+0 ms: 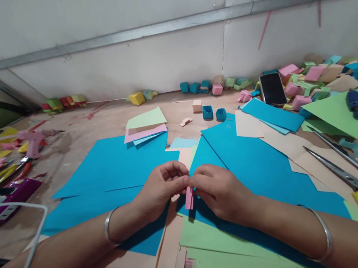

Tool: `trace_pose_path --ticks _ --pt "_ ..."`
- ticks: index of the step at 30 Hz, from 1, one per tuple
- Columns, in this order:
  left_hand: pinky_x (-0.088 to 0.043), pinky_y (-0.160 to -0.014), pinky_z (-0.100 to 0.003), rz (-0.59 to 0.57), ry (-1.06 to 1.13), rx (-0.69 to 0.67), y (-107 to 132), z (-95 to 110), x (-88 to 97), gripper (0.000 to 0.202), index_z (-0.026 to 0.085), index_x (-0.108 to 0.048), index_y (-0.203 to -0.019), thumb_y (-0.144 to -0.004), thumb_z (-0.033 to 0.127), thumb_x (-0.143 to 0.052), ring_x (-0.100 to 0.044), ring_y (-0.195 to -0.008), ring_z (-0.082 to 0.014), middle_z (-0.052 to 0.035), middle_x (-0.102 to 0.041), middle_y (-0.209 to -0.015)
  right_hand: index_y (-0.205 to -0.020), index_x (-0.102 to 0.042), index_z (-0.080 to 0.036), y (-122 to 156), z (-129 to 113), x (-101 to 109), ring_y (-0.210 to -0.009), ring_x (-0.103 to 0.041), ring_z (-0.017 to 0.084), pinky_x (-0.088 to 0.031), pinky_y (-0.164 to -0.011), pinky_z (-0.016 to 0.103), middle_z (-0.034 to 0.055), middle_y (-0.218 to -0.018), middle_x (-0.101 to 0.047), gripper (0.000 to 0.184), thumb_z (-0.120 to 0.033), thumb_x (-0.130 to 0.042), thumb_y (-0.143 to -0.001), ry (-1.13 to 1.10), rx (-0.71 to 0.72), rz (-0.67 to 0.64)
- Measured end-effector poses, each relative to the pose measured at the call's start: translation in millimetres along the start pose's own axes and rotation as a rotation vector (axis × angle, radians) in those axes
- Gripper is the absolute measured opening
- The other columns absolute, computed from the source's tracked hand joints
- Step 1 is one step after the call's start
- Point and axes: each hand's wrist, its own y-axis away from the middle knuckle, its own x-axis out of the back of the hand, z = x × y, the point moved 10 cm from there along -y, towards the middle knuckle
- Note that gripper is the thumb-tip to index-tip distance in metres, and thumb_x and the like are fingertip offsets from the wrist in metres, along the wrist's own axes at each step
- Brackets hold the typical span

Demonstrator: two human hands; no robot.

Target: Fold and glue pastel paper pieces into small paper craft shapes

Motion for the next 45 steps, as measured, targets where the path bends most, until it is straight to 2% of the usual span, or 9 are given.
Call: trace_pose_path --ticks 6,9,13,18,21,25,34,39,45 --pt "-0.046 -0.053 -0.02 -0.007 0.051 -0.024 1 -1 -2.8 0.029 0.012 -0.061 -0.075 -0.063 0.026 -0.085 -0.057 -0.053 -0.007 0.0012 -0.062 -0.062 -0.087 -0.059 -0.018 0 0 5 -0.082 -0.06 0.017 -0.047 -0.069 0.028 0.0084 -0.088 -0.067 0.012 -0.015 -0.049 -0.093 0.03 -0.026 0.055" --pt "-0.047 -0.056 -0.02 -0.013 0.077 -0.039 1 0 -4.9 0.03 0.012 -0.061 -0.072 -0.062 0.024 -0.086 -0.059 -0.055 -0.0076 0.0003 -0.064 -0.064 -0.083 -0.06 -0.019 0 12 11 -0.076 -0.061 0.016 -0.047 -0.069 0.028 0.0052 -0.082 -0.067 0.009 -0.018 -0.054 -0.09 -0.054 -0.167 0.111" --pt "-0.047 -0.056 -0.019 -0.045 0.057 -0.068 1 4 -9.1 0.025 0.011 -0.062 -0.07 -0.066 0.024 -0.083 -0.058 -0.054 -0.007 0.0007 -0.064 -0.061 -0.076 -0.061 -0.019 4 33 5 -0.067 -0.059 0.014 -0.046 -0.062 0.028 0.0019 -0.073 -0.066 0.012 -0.023 -0.058 -0.087 -0.14 -0.404 0.09" --pt "-0.048 -0.057 -0.02 -0.057 0.025 -0.065 1 4 -10.4 0.021 0.011 -0.065 -0.076 -0.071 0.025 -0.08 -0.06 -0.056 -0.0079 -0.0018 -0.067 -0.066 -0.078 -0.055 -0.02 11 45 2 -0.064 -0.058 0.013 -0.045 -0.056 0.025 -0.0004 -0.071 -0.062 0.013 -0.029 -0.061 -0.085 -0.325 -0.525 0.148" --pt "-0.05 -0.059 -0.02 -0.06 0.029 -0.067 2 4 -10.6 0.019 0.011 -0.066 -0.08 -0.073 0.025 -0.078 -0.061 -0.06 -0.0086 -0.0027 -0.068 -0.07 -0.08 -0.054 -0.02 13 48 0 -0.067 -0.059 0.014 -0.047 -0.059 0.026 0.0009 -0.075 -0.062 0.014 -0.031 -0.061 -0.086 -0.378 -0.546 0.153" --pt "-0.051 -0.062 -0.02 -0.065 0.058 -0.069 3 5 -10.3 0.029 0.012 -0.066 -0.083 -0.061 0.016 -0.084 -0.064 -0.069 -0.0107 -0.0029 -0.07 -0.076 -0.086 -0.056 -0.019 14 52 0 -0.068 -0.06 0.014 -0.048 -0.059 0.026 0.0012 -0.076 -0.063 0.015 -0.032 -0.063 -0.084 -0.434 -0.575 0.172" --pt "-0.048 -0.058 -0.021 -0.099 -0.004 -0.026 1 3 -11.4 0.025 0.012 -0.065 -0.073 -0.059 0.017 -0.085 -0.059 -0.058 -0.0089 -0.002 -0.068 -0.067 -0.081 -0.063 -0.02 12 45 -2 -0.068 -0.059 0.014 -0.045 -0.061 0.026 -0.0002 -0.074 -0.065 0.005 -0.024 -0.062 -0.083 -0.331 -0.536 0.074" --pt "-0.049 -0.06 -0.022 -0.032 -0.051 -0.064 2 7 -5.7 0.015 0.013 -0.067 -0.073 -0.065 0.017 -0.08 -0.06 -0.063 -0.0097 -0.0022 -0.068 -0.069 -0.083 -0.065 -0.02 15 53 -1 -0.069 -0.062 0.015 -0.049 -0.062 0.026 0.0009 -0.077 -0.068 0.01 -0.03 -0.065 -0.082 -0.397 -0.578 0.124" --pt "-0.054 -0.059 -0.023 -0.005 -0.126 -0.162 5 17 -5.4 0.01 0.015 -0.072 -0.076 -0.073 0.024 -0.074 -0.063 -0.067 -0.0126 -0.0045 -0.069 -0.078 -0.088 -0.071 -0.023 15 50 6 -0.079 -0.067 0.018 -0.053 -0.07 0.03 0.0022 -0.087 -0.074 0.01 -0.027 -0.063 -0.084 -0.292 -0.535 0.162"
